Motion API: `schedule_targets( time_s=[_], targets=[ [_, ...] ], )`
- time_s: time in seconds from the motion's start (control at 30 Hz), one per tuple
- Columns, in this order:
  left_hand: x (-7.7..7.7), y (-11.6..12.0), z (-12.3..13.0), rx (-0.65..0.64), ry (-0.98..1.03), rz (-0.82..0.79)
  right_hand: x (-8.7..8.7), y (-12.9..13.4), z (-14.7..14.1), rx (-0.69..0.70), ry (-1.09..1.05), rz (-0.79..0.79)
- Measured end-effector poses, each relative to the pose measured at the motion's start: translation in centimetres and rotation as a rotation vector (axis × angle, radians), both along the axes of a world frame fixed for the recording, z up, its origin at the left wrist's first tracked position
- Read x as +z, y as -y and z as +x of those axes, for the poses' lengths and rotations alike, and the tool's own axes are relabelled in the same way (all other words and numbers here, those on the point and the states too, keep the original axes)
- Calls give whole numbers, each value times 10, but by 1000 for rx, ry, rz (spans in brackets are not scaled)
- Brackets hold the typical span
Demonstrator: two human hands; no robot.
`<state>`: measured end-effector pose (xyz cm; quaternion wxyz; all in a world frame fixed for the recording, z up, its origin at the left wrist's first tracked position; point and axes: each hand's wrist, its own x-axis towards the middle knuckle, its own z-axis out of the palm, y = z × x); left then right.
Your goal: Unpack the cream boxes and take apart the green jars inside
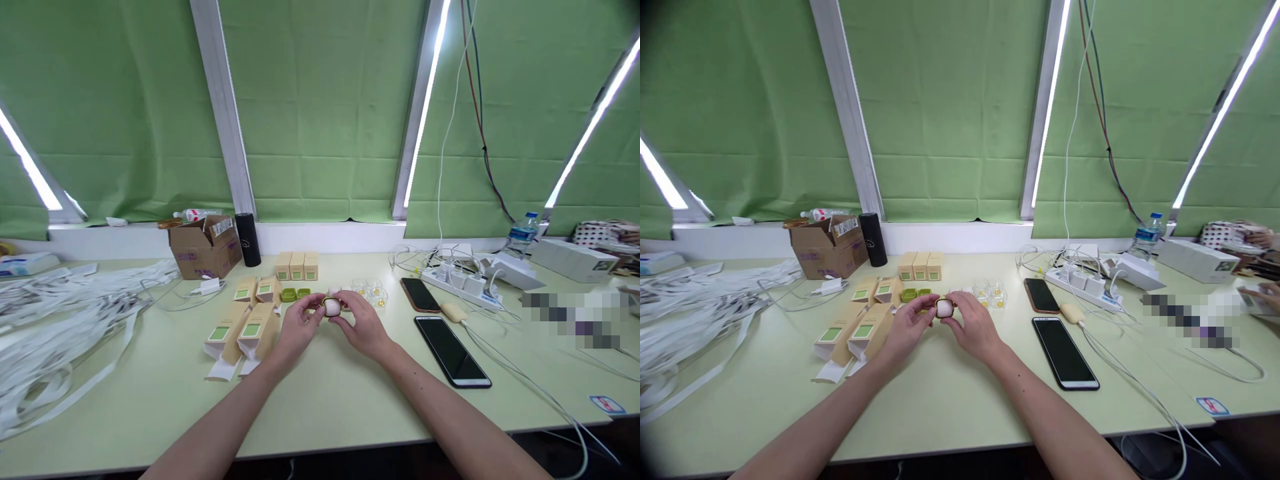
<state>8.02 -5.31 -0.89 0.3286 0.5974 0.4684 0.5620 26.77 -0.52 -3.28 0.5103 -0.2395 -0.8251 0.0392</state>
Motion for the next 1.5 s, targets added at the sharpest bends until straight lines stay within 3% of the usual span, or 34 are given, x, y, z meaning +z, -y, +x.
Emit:
schedule_targets(
  time_s=[0.13,0.43,0.6,0.83,1.07,1.5],
  targets=[
    [1,5,4,-27,2,31,2,1,0,-6,-10,78],
    [-3,13,0,143,-418,570,7,7,-1,83,-73,56],
    [-4,15,0,137,-506,646,7,9,-2,109,-108,100],
    [-12,9,0,210,-413,551,8,10,1,5,-93,161],
    [-5,11,5,140,-234,368,11,12,-2,-8,38,272],
    [0,11,8,71,-161,193,4,7,-4,-57,97,225]
  ],
)
